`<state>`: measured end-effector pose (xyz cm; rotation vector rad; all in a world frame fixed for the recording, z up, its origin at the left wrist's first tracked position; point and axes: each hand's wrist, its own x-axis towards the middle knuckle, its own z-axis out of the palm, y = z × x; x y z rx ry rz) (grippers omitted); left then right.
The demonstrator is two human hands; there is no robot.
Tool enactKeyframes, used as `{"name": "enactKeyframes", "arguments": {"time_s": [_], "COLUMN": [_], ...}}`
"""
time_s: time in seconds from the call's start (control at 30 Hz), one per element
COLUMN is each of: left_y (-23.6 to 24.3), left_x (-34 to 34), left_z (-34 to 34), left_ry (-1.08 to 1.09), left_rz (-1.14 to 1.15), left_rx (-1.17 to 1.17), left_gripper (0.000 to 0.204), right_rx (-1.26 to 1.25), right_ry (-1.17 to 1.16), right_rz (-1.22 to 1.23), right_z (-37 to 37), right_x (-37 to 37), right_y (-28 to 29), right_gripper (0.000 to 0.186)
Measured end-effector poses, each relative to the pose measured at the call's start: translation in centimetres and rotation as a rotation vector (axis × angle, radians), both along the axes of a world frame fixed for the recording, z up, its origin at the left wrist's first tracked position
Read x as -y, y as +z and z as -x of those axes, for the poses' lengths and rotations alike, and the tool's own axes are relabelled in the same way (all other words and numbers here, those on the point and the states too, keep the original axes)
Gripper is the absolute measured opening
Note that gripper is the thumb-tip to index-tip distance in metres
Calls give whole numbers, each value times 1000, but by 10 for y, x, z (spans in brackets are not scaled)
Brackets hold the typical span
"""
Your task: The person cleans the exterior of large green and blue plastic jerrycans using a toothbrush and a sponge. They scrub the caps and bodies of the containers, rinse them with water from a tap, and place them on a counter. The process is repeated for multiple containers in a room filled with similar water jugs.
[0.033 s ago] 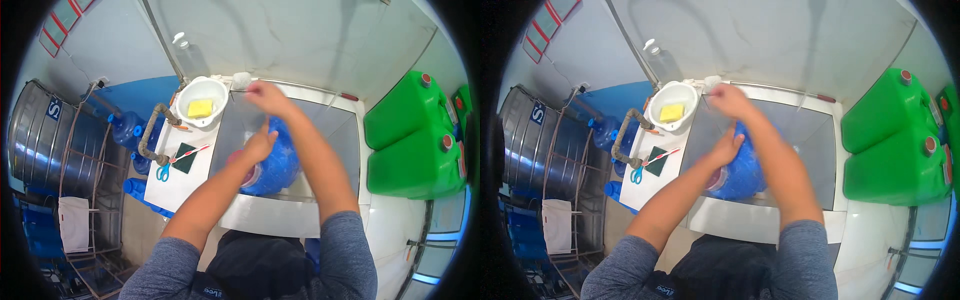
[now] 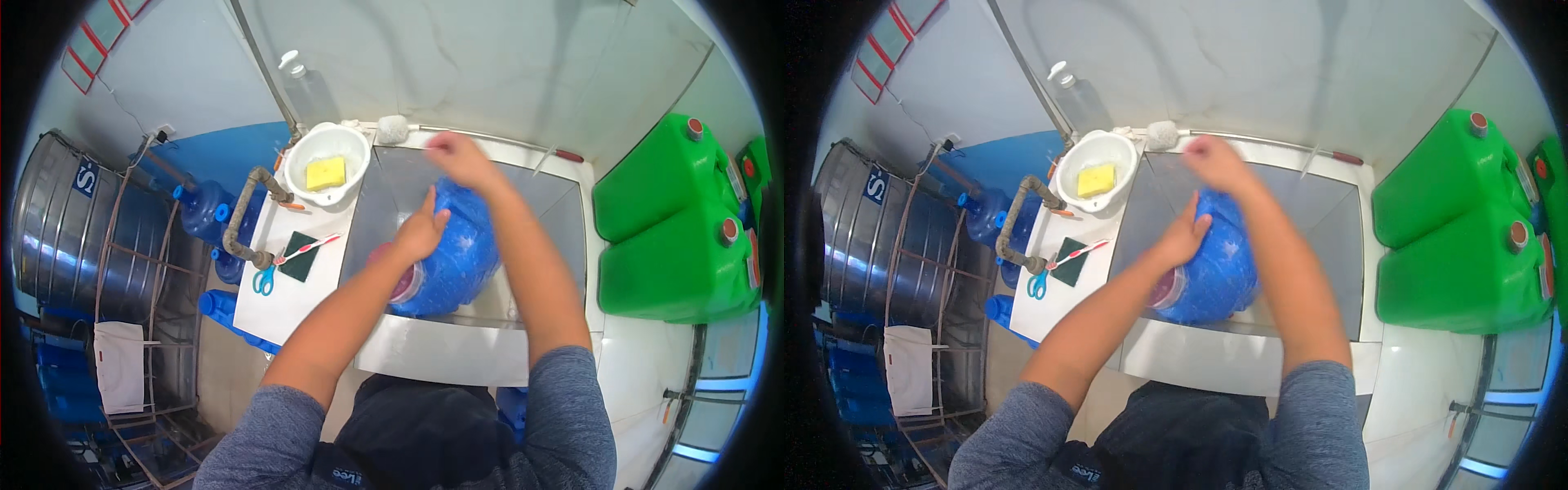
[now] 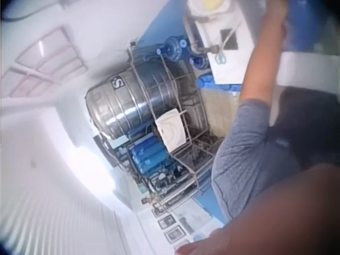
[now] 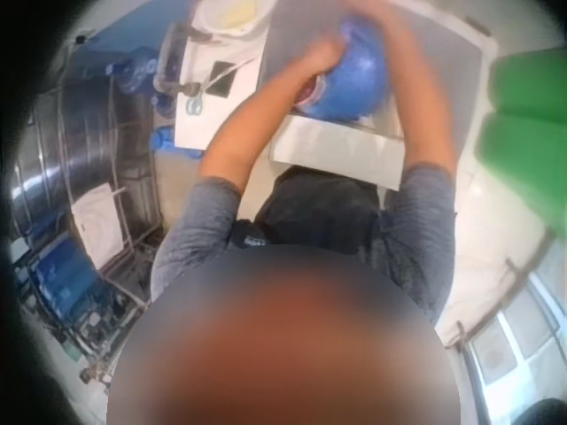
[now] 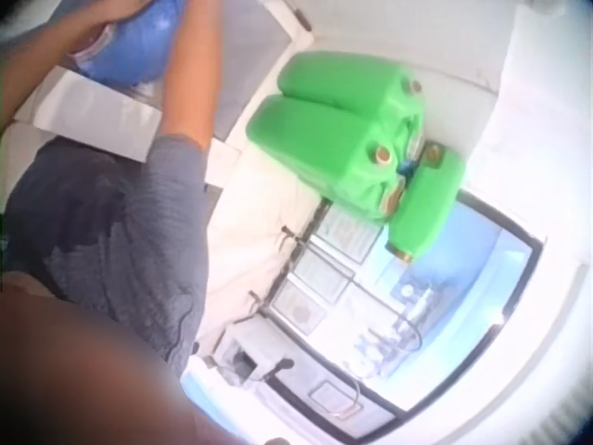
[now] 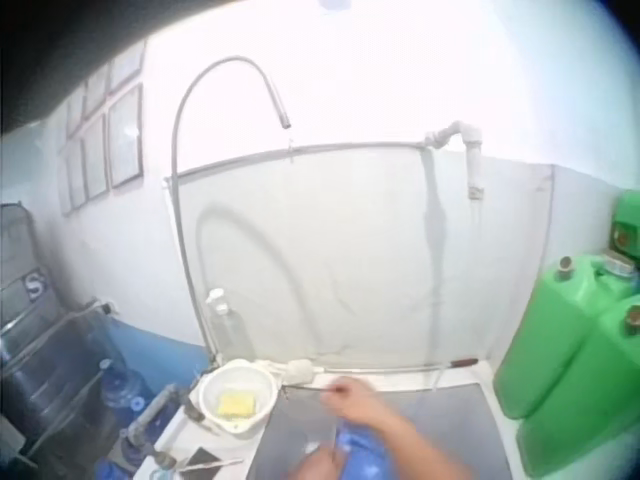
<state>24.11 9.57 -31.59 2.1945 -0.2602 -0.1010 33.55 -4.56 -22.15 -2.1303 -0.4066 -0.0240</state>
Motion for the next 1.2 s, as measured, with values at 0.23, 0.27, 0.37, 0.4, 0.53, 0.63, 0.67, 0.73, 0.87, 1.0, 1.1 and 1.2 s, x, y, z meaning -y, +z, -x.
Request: {"name": "enactKeyframes", "arguments": {"time_s": [0.23, 0.27, 0.37, 0.4, 0.53, 0.63, 0.67, 0.73, 0.87, 1.0, 1.1, 1.2], "left_y": [16, 21, 73, 80, 91, 96, 94, 84, 80, 73, 68, 73], "left_x": [56, 66, 117, 127, 161, 190, 200, 208, 210, 209, 205, 196], "left_z": [-42, -50, -50, -52, -70, -71, -73, -85, -95, -101, -114, -115], "left_ry": [-83, -98, -262, -310, -454, -506, -526, -480, -406, -363, -407, -430], "left_rz": [-171, -208, -555, -614, -781, -853, -880, -914, -899, -846, -779, -791], "left_rx": [40, 62, 21, 48, 122, 96, 84, 91, 69, 53, 16, -15], "left_gripper": [68, 68, 65, 65, 64, 67, 68, 69, 69, 67, 66, 63], "right_rx": [-380, -323, -239, -229, -81, -110, -247, 307, 267, 270, 77, -241], "right_ry": [-423, -297, -338, -382, -493, -324, -353, 37, 148, -134, -562, -852], "right_rz": [-149, -97, -289, -231, 263, 348, 352, 275, 321, 247, 555, 893], "right_z": [30, 30, 55, 71, 158, 235, 248, 275, 327, 377, 406, 459], "right_x": [161, 150, 144, 142, 137, 75, 32, -41, -90, 26, 128, 225], "right_y": [9, 18, 31, 36, 2, -32, -54, -97, -120, -113, -109, -78], "right_gripper": [17, 16, 18, 20, 30, 39, 28, 13, 52, 54, 57, 67]}}
